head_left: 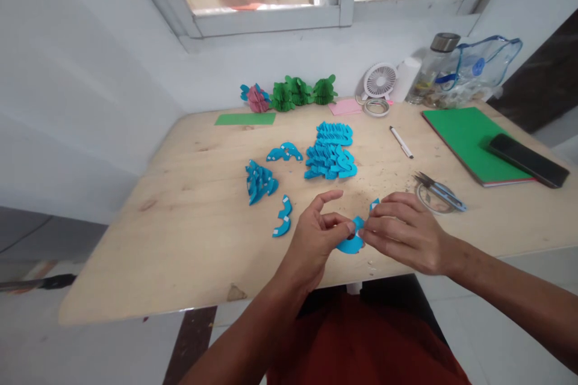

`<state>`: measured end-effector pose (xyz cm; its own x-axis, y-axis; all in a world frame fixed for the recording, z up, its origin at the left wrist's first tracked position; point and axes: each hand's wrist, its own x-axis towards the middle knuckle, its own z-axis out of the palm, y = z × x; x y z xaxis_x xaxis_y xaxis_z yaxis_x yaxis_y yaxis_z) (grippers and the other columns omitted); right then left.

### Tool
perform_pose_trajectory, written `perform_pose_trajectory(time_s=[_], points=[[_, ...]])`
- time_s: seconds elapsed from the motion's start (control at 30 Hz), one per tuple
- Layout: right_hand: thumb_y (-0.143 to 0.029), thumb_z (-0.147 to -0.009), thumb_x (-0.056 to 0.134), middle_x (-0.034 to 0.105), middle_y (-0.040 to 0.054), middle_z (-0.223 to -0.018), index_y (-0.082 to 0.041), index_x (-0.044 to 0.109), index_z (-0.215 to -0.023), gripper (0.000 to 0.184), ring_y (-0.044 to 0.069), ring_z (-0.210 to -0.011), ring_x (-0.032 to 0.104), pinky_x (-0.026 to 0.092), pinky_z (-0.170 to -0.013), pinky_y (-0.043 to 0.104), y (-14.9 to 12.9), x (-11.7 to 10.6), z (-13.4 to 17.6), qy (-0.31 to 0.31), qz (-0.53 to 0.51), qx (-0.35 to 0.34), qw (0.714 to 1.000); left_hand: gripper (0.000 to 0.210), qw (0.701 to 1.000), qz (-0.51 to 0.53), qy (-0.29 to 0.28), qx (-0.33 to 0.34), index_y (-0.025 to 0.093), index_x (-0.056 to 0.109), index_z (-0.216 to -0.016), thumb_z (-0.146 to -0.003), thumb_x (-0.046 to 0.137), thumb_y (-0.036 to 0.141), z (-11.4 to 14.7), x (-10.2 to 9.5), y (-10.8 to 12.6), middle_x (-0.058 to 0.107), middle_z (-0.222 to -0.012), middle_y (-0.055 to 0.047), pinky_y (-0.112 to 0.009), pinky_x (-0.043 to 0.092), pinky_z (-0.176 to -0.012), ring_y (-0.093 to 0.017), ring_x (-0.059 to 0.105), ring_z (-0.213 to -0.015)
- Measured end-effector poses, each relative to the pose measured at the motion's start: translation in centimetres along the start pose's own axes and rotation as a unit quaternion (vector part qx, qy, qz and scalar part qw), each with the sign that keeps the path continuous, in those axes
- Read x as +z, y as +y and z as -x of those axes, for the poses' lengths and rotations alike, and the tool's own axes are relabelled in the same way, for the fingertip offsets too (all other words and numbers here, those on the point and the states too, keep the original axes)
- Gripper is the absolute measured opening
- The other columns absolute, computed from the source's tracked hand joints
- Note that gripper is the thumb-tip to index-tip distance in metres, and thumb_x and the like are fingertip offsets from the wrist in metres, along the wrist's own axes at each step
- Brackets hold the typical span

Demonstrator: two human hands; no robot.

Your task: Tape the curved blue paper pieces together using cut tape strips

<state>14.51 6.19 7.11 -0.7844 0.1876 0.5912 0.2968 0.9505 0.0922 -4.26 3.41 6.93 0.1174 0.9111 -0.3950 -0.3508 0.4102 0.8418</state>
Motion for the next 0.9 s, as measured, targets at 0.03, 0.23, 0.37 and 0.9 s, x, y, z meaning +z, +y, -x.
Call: perform_pose_trajectory(time_s=[0.03, 0.23, 0.37, 0.9], points=[[-0.008, -0.091, 0.049, 0.073, 0.0048, -0.087, -0.016, 0.064, -0.095, 0.018, 0.019, -0.091, 0.061, 0.047, -0.083, 0.040, 0.0, 0.0, 0.0, 0.002, -0.001, -0.005, 1.000, 0.062, 1.000, 0.000, -0.002, -0.001, 0.016, 0.051, -0.117, -0.060, 0.076, 0.018, 0.0, 0.0, 0.0, 0.064, -0.059, 0.004, -0.024, 0.041, -0.055, -0.010, 0.053, -0.050], [-0.010, -0.091, 0.050, 0.072, 0.0047, -0.090, -0.017, 0.065, -0.095, 0.017, 0.019, -0.093, 0.061, 0.046, -0.083, 0.041, 0.2, 0.1, 0.0, -0.005, -0.014, -0.007, 1.000, 0.062, 1.000, -0.003, -0.019, -0.005, 0.016, 0.050, -0.117, -0.062, 0.076, 0.019, 0.1, -0.1, 0.1, 0.064, -0.060, 0.004, -0.024, 0.042, -0.057, -0.010, 0.054, -0.051], [-0.008, -0.088, 0.056, 0.072, 0.0048, -0.089, -0.016, 0.065, -0.099, 0.017, 0.019, -0.092, 0.060, 0.046, -0.082, 0.041, 0.3, 0.6, 0.4, 0.013, -0.035, 0.019, 0.999, 0.061, 1.000, -0.001, -0.014, 0.008, 0.016, 0.050, -0.117, -0.062, 0.076, 0.018, 0.2, -0.1, 0.1, 0.064, -0.059, 0.004, -0.024, 0.042, -0.057, -0.011, 0.056, -0.053], [-0.035, -0.091, 0.050, 0.066, 0.0018, -0.073, -0.020, 0.065, -0.075, 0.027, 0.017, -0.074, 0.062, 0.048, -0.069, 0.028, -5.0, 2.5, 0.1, 0.129, -0.403, 0.564, 0.709, 0.052, 0.986, 0.036, 0.111, 0.119, 0.017, 0.053, -0.116, -0.068, 0.072, 0.016, 0.6, 1.6, -2.2, 0.071, -0.069, 0.001, -0.022, 0.045, -0.062, -0.010, 0.059, -0.058]])
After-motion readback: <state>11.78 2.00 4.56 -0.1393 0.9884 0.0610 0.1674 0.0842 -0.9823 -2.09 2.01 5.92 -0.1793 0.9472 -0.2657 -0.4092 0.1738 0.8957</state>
